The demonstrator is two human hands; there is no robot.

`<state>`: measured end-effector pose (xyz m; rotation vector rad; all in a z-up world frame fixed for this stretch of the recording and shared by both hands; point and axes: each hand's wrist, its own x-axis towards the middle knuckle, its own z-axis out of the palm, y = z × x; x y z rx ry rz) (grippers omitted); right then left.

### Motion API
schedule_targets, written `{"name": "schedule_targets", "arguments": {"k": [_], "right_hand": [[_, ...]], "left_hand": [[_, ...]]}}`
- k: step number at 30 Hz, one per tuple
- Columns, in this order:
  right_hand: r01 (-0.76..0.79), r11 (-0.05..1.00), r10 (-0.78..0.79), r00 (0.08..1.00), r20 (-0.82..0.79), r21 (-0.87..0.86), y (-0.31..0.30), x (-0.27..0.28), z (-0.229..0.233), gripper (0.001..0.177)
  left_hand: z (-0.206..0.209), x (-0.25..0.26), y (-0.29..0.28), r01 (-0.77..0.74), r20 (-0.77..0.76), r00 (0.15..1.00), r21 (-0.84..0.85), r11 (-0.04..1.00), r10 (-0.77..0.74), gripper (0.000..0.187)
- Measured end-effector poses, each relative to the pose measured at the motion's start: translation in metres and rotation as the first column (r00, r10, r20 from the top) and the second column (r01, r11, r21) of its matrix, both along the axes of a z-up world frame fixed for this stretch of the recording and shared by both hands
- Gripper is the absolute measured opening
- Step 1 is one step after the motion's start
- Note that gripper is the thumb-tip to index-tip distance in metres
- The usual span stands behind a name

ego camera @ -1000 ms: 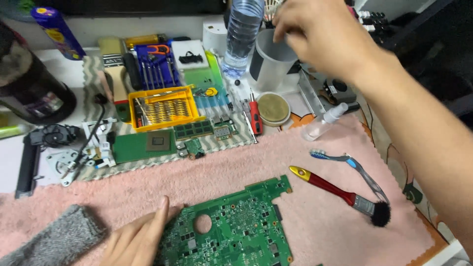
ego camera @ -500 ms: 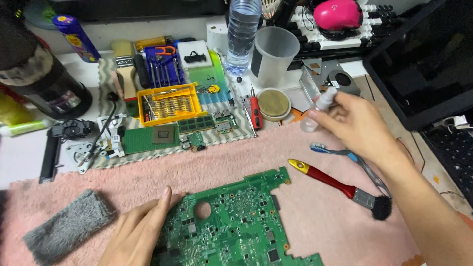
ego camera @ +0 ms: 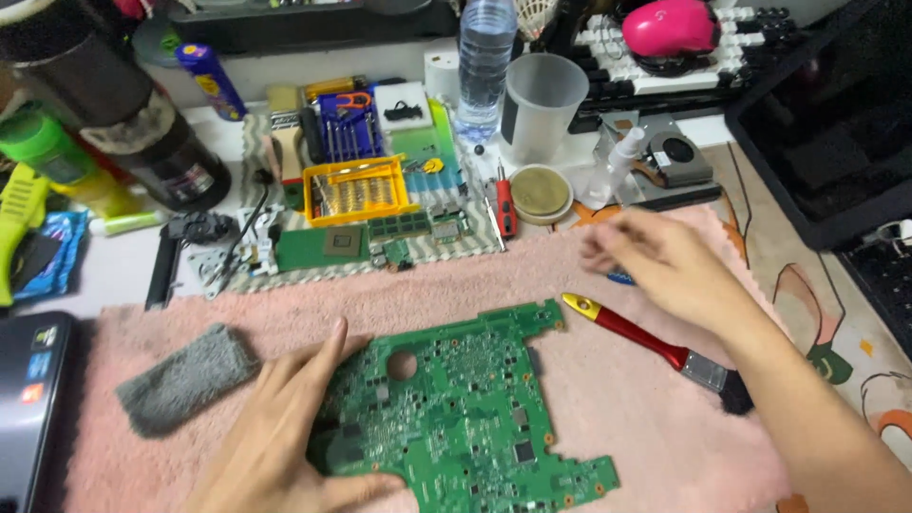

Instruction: The person cleans a green laptop motherboard using a red-handled brush. They systematically brush dust off the surface, flip the board over to clean the other side, and use a spray bottle to apply liquid before continuing to brush.

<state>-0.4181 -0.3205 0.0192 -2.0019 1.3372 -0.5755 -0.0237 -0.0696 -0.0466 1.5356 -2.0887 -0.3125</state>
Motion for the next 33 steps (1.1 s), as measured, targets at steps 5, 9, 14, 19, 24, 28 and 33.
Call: {"name": "schedule_targets", "arguments": {"k": [5,9,14,19,24,28,33], "right_hand": [[0.11,0.979,-0.103,0.993,0.052,-0.17,0.004,-0.003,-0.005,0.042],[0.134,0.966,-0.102,0.984,0.148,-0.223,0.032,-0.013,0.021,0.026],[0.006,0.995,-0.01,0.999,0.036,0.097,0.073,-0.028,0.024,0.038],[-0.155,0.753,-0.069,0.948,0.311,0.64,0.125,-0.001,0.003,0.064],[-0.13,0.591,-0.363,0.838,0.407,0.796,0.137,0.003,-0.02,0.067],[-0.202,0.66,-0.173,0.897,0.408,0.724,0.145,-0.002,-0.011,0.037],[-0.353,0.763,-0.037,0.812,0.583,0.541,0.15,-0.021,0.008,0.013]], "left_hand": [[0.028,-0.011,0.006,-0.02,-0.032,0.999,0.039,0.999,0.021,0.162],[0.032,-0.008,0.01,-0.019,-0.032,0.999,-0.057,0.998,0.017,0.157],[0.043,-0.008,0.013,-0.055,-0.05,0.997,-0.039,0.998,0.053,0.153],[0.054,-0.016,0.021,-0.064,-0.036,0.997,0.001,0.998,0.064,0.156],[0.061,-0.019,0.037,-0.078,-0.019,0.997,-0.005,0.997,0.078,0.158],[0.061,-0.029,0.042,-0.053,0.018,0.998,-0.168,0.984,0.057,0.157],[0.079,-0.045,0.047,-0.109,-0.063,0.994,-0.302,0.947,0.095,0.151]]}}
